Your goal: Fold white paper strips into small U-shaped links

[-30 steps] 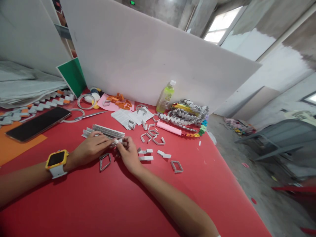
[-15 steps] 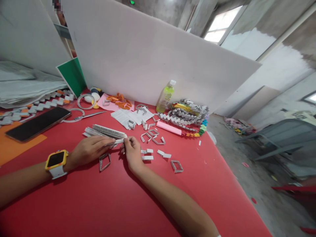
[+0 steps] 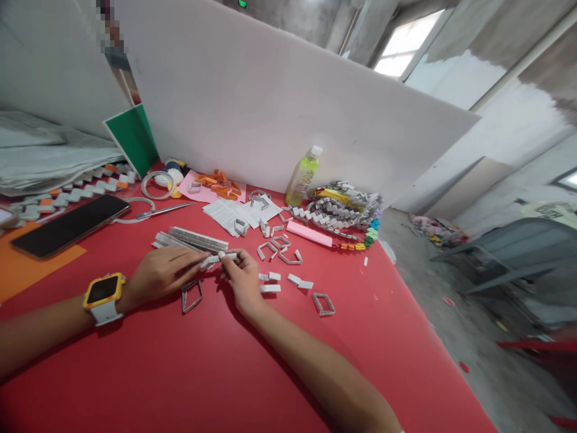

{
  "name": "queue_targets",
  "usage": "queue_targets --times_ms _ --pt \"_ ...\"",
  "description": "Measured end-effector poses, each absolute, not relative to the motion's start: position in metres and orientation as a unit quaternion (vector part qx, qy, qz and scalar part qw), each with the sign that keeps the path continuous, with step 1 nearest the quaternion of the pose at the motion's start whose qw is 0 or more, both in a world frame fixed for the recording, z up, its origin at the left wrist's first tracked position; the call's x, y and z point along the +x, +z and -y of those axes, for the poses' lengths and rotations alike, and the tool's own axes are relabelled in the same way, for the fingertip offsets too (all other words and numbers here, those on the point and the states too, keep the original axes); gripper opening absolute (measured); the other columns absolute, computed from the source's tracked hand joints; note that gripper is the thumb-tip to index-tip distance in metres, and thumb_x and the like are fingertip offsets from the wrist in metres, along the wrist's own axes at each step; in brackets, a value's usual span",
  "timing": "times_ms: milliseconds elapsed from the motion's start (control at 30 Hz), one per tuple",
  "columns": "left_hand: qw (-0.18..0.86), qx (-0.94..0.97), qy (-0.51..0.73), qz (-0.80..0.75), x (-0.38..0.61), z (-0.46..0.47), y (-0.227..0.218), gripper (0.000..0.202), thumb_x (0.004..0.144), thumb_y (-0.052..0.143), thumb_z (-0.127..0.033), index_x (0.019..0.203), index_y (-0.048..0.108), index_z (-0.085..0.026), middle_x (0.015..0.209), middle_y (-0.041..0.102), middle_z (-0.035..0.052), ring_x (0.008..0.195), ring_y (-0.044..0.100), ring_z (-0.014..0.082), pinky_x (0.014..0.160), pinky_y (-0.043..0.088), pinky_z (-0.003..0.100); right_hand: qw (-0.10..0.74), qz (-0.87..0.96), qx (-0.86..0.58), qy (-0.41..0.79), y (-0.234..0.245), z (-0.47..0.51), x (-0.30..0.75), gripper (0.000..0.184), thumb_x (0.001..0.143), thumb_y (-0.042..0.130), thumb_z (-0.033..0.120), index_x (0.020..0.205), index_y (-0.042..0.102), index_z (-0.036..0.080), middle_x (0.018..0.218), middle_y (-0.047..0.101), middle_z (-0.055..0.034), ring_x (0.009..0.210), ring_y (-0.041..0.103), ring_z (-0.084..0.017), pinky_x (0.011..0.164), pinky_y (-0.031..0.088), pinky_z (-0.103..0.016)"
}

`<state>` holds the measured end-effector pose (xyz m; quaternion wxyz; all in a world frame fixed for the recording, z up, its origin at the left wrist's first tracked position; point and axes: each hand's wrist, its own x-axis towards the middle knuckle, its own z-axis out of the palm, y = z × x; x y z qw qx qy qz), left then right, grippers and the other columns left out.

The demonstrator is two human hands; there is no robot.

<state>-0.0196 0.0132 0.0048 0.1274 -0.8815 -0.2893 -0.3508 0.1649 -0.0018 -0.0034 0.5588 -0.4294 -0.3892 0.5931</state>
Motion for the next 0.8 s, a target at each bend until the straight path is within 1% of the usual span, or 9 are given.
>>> queue_targets --times_ms 100,200,267,367,433,500,567,667,800 --pt "0.109 -0.877 -0.345 0.317 -0.020 -0.014 0.005 0.025 0.101 0.045 -0.026 0.108 0.066 -0.016 0.087 0.074 0.0067 0.076 0.068 0.0181 0.067 0.049 0.028 0.544 0.399 -0.426 0.603 -0.002 0.002 0.165 0.034 0.067 0.078 0.044 0.076 0.060 0.017 0.055 0.053 0.0068 0.045 0.041 -0.005 0.044 0.035 -0.021" --pt "0.092 -0.875 -0.350 0.321 -0.022 -0.016 0.003 0.025 0.100 0.044 -0.025 0.109 0.067 -0.017 0.085 0.074 0.0062 0.073 0.068 0.0179 0.064 0.048 0.027 0.515 0.425 -0.420 0.615 0.002 0.003 0.166 0.036 0.065 0.079 0.047 0.076 0.062 0.017 0.055 0.055 0.0060 0.045 0.044 -0.006 0.044 0.039 -0.021" --pt "0.075 -0.878 -0.354 0.312 -0.022 -0.016 0.002 0.025 0.100 0.045 -0.024 0.111 0.066 -0.018 0.086 0.074 0.0058 0.074 0.069 0.0175 0.065 0.049 0.027 0.505 0.439 -0.418 0.614 0.004 0.004 0.166 0.036 0.064 0.080 0.047 0.075 0.063 0.017 0.057 0.057 0.0054 0.046 0.045 -0.006 0.045 0.041 -0.022" --pt "0.040 -0.889 -0.353 0.289 -0.022 -0.016 0.000 0.024 0.100 0.045 -0.022 0.117 0.062 -0.018 0.092 0.075 0.0059 0.080 0.070 0.0171 0.069 0.052 0.026 0.510 0.438 -0.421 0.609 0.003 0.004 0.166 0.035 0.064 0.081 0.046 0.072 0.062 0.017 0.055 0.057 0.0053 0.045 0.045 -0.007 0.046 0.043 -0.022" --pt "0.025 -0.896 -0.350 0.273 -0.022 -0.016 -0.001 0.025 0.099 0.046 -0.020 0.120 0.059 -0.017 0.098 0.075 0.0070 0.086 0.071 0.0171 0.073 0.054 0.026 0.519 0.425 -0.422 0.610 0.002 0.004 0.166 0.035 0.065 0.080 0.046 0.069 0.060 0.018 0.053 0.054 0.0057 0.045 0.045 -0.007 0.046 0.042 -0.022" --pt "0.035 -0.903 -0.342 0.257 -0.022 -0.016 -0.001 0.024 0.099 0.046 -0.019 0.120 0.058 -0.017 0.100 0.074 0.0078 0.088 0.071 0.0176 0.075 0.054 0.027 0.533 0.407 -0.419 0.612 0.002 0.003 0.165 0.036 0.065 0.080 0.047 0.068 0.058 0.018 0.051 0.053 0.0058 0.044 0.043 -0.006 0.044 0.039 -0.021" --pt "0.065 -0.905 -0.342 0.244 -0.022 -0.015 -0.001 0.022 0.099 0.046 -0.018 0.116 0.060 -0.016 0.096 0.075 0.0079 0.086 0.071 0.0181 0.075 0.055 0.028 0.546 0.384 -0.412 0.620 0.001 0.000 0.166 0.039 0.064 0.081 0.048 0.067 0.058 0.018 0.052 0.054 0.0056 0.044 0.044 -0.006 0.045 0.038 -0.021" --pt "0.106 -0.898 -0.353 0.240 -0.023 -0.015 -0.001 0.020 0.099 0.047 -0.016 0.113 0.061 -0.015 0.093 0.076 0.0079 0.083 0.072 0.0181 0.075 0.056 0.028 0.550 0.354 -0.402 0.641 0.001 -0.004 0.168 0.041 0.061 0.083 0.049 0.071 0.058 0.018 0.055 0.057 0.0043 0.048 0.048 -0.007 0.048 0.040 -0.022" --pt "0.105 -0.907 -0.352 0.206 -0.027 -0.015 0.000 0.026 0.099 0.046 -0.014 0.122 0.058 -0.019 0.106 0.076 0.0088 0.094 0.073 0.0177 0.082 0.058 0.029 0.541 0.342 -0.401 0.656 0.001 -0.006 0.170 0.040 0.060 0.084 0.042 0.080 0.059 0.018 0.059 0.060 0.0038 0.053 0.053 -0.009 0.052 0.042 -0.023"
